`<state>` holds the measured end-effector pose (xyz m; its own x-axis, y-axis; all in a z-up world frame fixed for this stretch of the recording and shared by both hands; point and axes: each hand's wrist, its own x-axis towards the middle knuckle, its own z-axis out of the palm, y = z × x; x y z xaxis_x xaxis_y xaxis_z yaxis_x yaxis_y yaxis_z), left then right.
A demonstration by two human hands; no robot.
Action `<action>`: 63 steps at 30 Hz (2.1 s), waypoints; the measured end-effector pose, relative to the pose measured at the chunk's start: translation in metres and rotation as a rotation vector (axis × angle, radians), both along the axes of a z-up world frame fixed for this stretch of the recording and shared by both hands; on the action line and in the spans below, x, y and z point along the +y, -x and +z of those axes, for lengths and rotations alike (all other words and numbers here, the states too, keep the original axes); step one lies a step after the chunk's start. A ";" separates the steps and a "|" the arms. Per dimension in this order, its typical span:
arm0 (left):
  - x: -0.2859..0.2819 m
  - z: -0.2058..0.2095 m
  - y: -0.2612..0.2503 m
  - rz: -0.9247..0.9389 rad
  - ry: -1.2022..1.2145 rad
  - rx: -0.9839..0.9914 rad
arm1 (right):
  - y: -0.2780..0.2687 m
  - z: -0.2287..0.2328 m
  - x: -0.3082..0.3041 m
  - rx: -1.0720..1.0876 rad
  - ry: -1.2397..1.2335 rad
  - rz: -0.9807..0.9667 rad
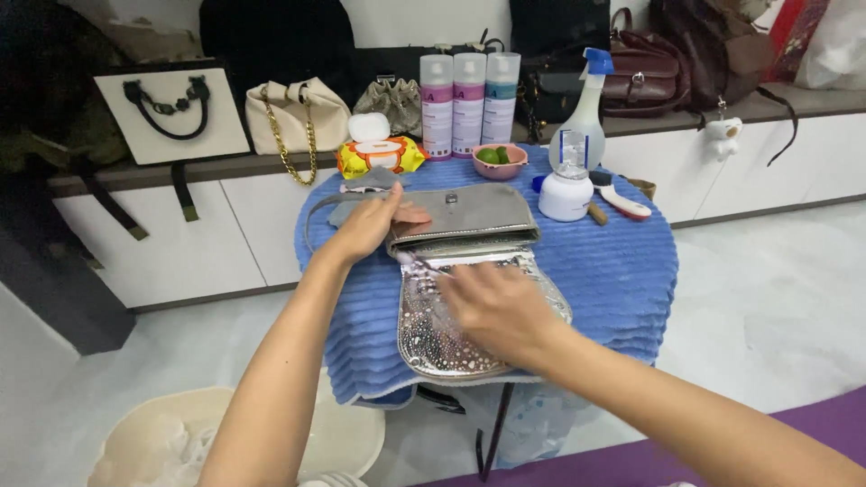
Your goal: Cleaning a silver handbag using a toothbrush, cleaning solution, and wipes.
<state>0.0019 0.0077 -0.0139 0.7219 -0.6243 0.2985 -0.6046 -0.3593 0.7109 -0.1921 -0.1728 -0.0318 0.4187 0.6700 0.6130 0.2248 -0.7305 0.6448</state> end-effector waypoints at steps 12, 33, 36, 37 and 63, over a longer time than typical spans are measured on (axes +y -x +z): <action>0.016 0.000 -0.015 0.038 0.388 0.141 | 0.010 -0.005 -0.130 0.490 -0.384 0.029; 0.089 -0.023 -0.056 0.662 0.268 -0.196 | -0.083 0.020 -0.130 0.528 -1.021 0.172; 0.069 -0.018 -0.052 0.621 0.307 -0.241 | -0.115 0.031 -0.130 0.465 -1.063 0.226; 0.064 -0.026 -0.066 0.620 0.310 -0.245 | -0.125 0.031 -0.130 0.461 -1.060 0.227; 0.009 0.000 -0.216 0.705 -0.119 -0.461 | -0.144 0.023 -0.120 0.862 -1.065 0.230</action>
